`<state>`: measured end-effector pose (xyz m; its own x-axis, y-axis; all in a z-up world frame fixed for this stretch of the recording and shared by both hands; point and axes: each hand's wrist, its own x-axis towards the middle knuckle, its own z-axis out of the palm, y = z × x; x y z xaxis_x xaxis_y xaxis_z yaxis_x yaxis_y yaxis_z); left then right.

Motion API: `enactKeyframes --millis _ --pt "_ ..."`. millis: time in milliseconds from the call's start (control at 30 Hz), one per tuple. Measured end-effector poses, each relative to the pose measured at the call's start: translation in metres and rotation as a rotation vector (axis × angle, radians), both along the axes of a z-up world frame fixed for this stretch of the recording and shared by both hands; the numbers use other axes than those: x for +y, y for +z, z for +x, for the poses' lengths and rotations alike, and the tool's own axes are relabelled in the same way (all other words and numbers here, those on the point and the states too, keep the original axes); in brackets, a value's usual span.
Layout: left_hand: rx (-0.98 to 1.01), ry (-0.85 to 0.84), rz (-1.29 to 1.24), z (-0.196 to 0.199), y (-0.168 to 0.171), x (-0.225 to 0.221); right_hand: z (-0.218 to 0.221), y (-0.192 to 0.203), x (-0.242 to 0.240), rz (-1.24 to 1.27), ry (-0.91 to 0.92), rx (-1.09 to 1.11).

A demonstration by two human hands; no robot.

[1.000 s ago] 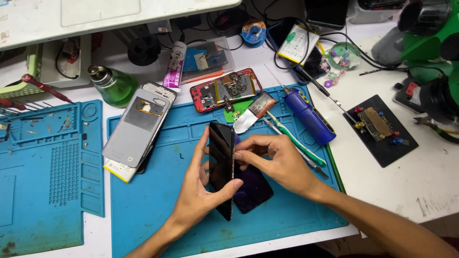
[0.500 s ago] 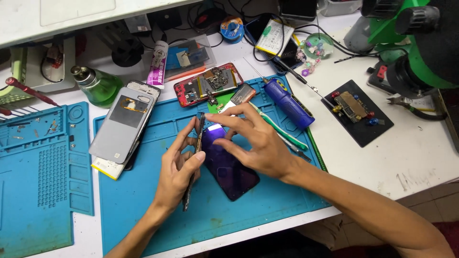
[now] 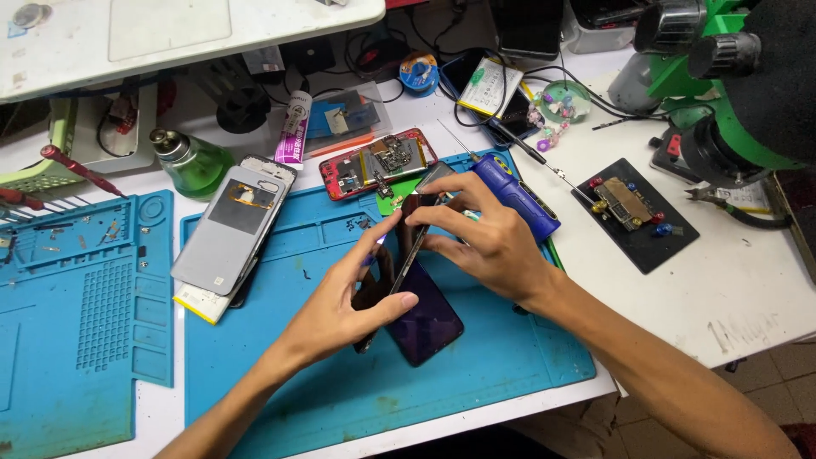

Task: Disassembling a smartphone by removing screws, internal components, and the screen using various repair tools.

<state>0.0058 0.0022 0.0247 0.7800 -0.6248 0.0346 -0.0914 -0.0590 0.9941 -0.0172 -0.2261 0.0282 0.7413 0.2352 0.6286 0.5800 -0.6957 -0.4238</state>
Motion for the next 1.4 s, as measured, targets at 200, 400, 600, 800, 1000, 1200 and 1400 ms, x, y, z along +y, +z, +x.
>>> enactKeyframes --millis 200,400,600,800,1000,1200,1400 --pt "-0.017 0.128 -0.024 -0.011 -0.018 0.015 -0.005 0.003 0.014 0.118 0.046 0.025" --pt "-0.050 0.289 0.001 -0.019 -0.007 0.015 -0.007 0.012 0.006 0.077 0.024 0.041" --pt "-0.078 0.347 0.018 -0.019 -0.007 0.014 -0.002 0.021 -0.007 0.246 -0.109 0.125" --pt "-0.079 0.364 0.032 -0.018 -0.009 0.013 0.000 0.015 -0.020 0.152 -0.161 0.051" --pt "-0.076 0.364 0.051 -0.014 -0.008 0.014 -0.001 0.009 -0.018 -0.144 -0.110 0.219" --pt "-0.116 0.362 0.013 -0.009 -0.007 0.015 -0.005 0.002 -0.020 -0.329 -0.216 0.619" --pt "0.007 0.438 0.031 -0.006 -0.010 0.012 -0.008 -0.005 -0.012 -0.435 -0.079 0.536"
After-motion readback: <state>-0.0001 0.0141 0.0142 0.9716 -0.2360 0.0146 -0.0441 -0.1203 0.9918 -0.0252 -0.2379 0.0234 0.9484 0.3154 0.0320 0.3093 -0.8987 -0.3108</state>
